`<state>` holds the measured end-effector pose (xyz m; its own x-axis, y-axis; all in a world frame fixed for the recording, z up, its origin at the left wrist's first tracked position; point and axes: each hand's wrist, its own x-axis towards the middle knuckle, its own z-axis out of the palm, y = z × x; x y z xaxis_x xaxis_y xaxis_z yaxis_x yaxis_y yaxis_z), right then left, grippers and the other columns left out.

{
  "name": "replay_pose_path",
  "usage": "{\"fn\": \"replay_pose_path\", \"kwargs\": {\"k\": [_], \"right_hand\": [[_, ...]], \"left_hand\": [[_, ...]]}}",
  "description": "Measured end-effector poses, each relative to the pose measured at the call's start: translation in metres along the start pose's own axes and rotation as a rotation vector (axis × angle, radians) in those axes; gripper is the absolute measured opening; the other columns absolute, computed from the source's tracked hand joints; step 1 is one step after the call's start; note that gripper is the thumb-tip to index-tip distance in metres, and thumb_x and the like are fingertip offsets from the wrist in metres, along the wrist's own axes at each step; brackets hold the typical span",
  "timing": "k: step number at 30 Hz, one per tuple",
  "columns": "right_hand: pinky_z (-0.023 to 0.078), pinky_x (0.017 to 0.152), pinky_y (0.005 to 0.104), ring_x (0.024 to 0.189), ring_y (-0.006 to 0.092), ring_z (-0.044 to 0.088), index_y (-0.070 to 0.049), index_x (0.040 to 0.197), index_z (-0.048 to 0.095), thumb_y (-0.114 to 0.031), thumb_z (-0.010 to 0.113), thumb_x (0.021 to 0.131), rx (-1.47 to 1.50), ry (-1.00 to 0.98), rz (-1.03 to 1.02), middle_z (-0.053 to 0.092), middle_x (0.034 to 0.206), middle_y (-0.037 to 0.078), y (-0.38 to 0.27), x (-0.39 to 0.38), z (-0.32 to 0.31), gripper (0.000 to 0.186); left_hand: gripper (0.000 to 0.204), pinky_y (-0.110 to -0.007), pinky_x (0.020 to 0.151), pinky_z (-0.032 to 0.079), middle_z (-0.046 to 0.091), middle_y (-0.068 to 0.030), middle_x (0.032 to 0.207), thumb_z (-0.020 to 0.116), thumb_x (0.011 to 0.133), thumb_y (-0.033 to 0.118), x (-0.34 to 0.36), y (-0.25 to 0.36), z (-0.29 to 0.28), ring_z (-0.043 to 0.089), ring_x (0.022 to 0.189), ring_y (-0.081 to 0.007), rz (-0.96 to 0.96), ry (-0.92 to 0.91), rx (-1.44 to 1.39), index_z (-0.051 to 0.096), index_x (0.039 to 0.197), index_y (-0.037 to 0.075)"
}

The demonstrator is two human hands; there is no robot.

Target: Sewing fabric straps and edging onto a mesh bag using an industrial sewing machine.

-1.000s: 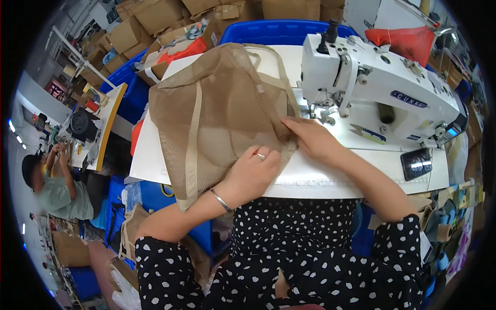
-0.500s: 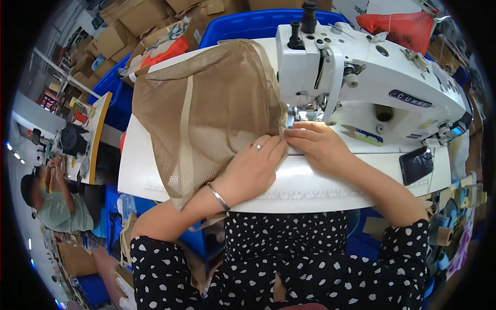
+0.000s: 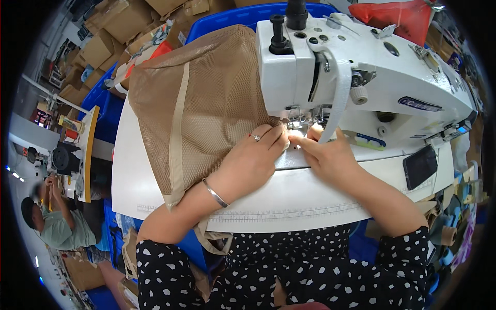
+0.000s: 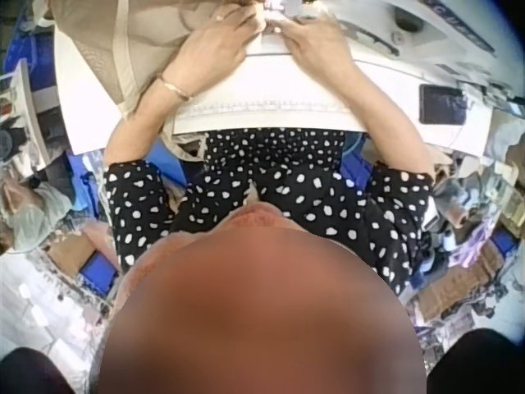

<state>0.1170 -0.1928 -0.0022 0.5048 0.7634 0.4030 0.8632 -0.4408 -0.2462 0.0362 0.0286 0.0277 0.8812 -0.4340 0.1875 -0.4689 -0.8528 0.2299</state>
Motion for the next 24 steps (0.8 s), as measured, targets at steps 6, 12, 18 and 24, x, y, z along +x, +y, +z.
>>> {"fn": "replay_pose_path", "kwargs": {"k": [6, 12, 18, 24], "right_hand": [[0.045, 0.078, 0.0449, 0.088, 0.0353, 0.055, -0.007, 0.108, 0.073, -0.013, 0.068, 0.087, 0.101, 0.000, 0.053, 0.061, 0.089, 0.016, 0.002, 0.001, 0.003, 0.023], [0.046, 0.081, 0.0452, 0.091, 0.0363, 0.055, -0.008, 0.109, 0.073, -0.013, 0.068, 0.086, 0.097, 0.001, 0.089, 0.061, 0.095, 0.017, 0.002, 0.000, 0.002, 0.024], [0.046, 0.071, 0.0414, 0.074, 0.0275, 0.058, -0.013, 0.120, 0.071, -0.004, 0.067, 0.089, 0.086, 0.026, 0.059, 0.057, 0.084, 0.007, 0.003, 0.001, 0.001, 0.033], [0.046, 0.070, 0.0411, 0.074, 0.0273, 0.058, -0.013, 0.119, 0.072, -0.003, 0.067, 0.088, 0.085, 0.031, 0.063, 0.057, 0.084, 0.007, 0.002, 0.001, 0.000, 0.033]], "left_hand": [[0.056, -0.044, 0.109, 0.044, 0.053, -0.0188, 0.137, 0.057, 0.075, -0.003, 0.002, 0.003, 0.008, 0.049, 0.130, -0.0363, 0.005, 0.084, 0.037, 0.054, 0.131, -0.005], [0.050, -0.043, 0.108, 0.046, 0.056, -0.0159, 0.132, 0.057, 0.078, -0.003, -0.001, 0.008, 0.008, 0.049, 0.131, -0.0348, 0.004, 0.082, 0.013, 0.057, 0.128, -0.004], [0.045, -0.039, 0.096, 0.052, 0.059, -0.0113, 0.122, 0.059, 0.080, 0.002, -0.005, 0.019, 0.004, 0.055, 0.117, -0.0322, -0.019, 0.109, 0.127, 0.061, 0.124, -0.002], [0.047, -0.038, 0.088, 0.052, 0.059, -0.0114, 0.121, 0.058, 0.079, 0.005, -0.006, 0.027, 0.004, 0.056, 0.100, -0.0300, -0.033, 0.057, 0.191, 0.059, 0.126, -0.001]]}}
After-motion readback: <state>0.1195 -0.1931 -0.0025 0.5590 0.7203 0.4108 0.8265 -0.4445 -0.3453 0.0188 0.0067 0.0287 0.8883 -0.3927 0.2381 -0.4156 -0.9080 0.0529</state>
